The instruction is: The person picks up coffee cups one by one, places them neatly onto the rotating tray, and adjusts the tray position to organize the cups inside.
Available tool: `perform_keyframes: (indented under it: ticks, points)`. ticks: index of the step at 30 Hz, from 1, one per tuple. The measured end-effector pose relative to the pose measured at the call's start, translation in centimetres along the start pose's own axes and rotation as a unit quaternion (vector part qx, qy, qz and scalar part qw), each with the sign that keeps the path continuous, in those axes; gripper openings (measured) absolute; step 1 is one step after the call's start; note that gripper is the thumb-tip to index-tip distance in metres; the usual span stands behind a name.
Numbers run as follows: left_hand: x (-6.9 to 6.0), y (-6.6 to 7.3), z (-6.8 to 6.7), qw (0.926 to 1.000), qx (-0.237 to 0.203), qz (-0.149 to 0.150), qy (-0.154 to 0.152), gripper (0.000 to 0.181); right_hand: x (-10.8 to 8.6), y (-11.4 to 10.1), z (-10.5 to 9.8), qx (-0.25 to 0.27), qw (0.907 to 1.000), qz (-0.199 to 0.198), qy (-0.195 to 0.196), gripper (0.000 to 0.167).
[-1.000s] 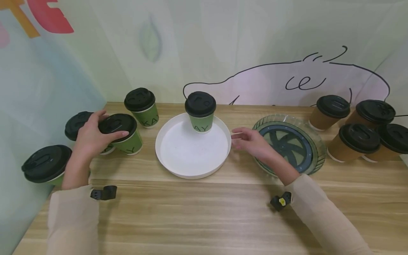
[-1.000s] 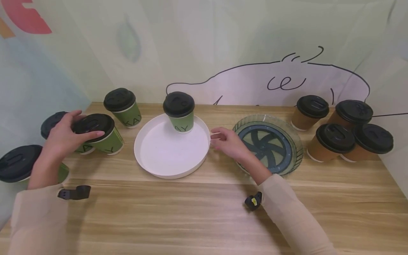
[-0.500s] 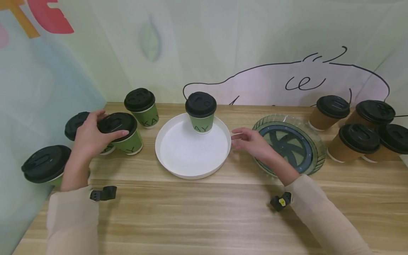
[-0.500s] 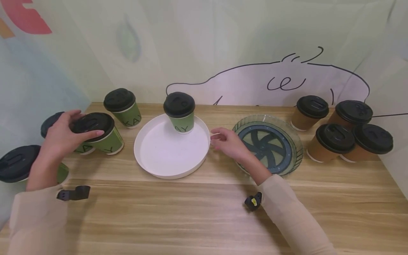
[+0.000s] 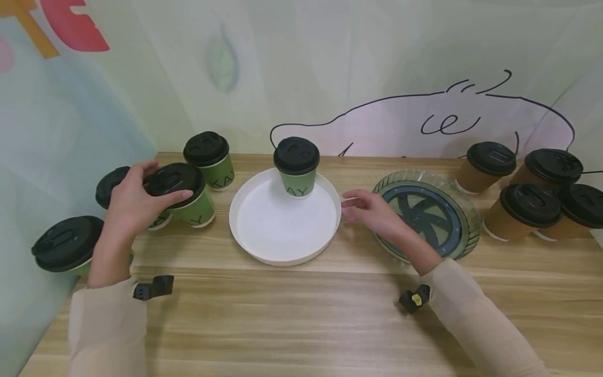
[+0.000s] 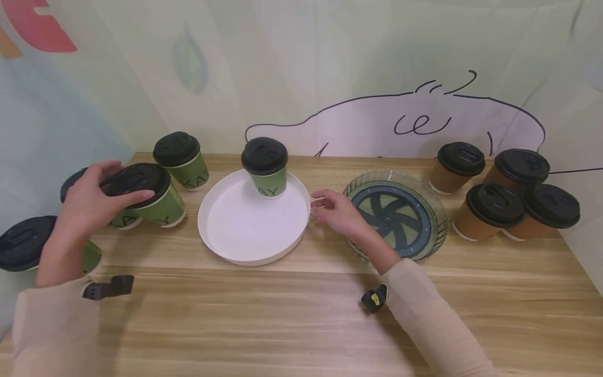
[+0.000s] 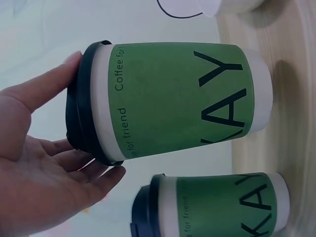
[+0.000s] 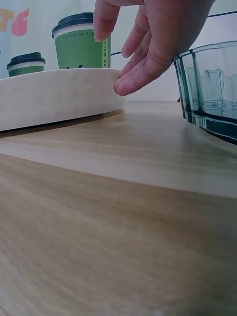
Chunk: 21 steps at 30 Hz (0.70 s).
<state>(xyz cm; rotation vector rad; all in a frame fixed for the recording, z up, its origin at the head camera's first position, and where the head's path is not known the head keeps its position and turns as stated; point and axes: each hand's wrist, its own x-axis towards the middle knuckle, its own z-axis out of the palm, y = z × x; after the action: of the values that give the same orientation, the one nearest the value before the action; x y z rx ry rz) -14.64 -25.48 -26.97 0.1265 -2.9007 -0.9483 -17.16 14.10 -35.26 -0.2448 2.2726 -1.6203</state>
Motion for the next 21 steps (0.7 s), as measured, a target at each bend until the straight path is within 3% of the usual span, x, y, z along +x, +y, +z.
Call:
perform_keyframes:
  ticks: [9, 21]
  points:
    - [-0.4, 1.4, -0.3, 0.9994, -0.004, 0.032, 0.011, 0.092, 0.1, 0.1, 0.0, -0.002, 1.0, 0.003, 0.001, 0.043]
    - [-0.5, 3.3, -0.3, 0.9991, -0.012, 0.04, -0.008, 0.094, 0.1, 0.1, 0.1, 0.012, 0.9999, 0.008, -0.001, 0.042]
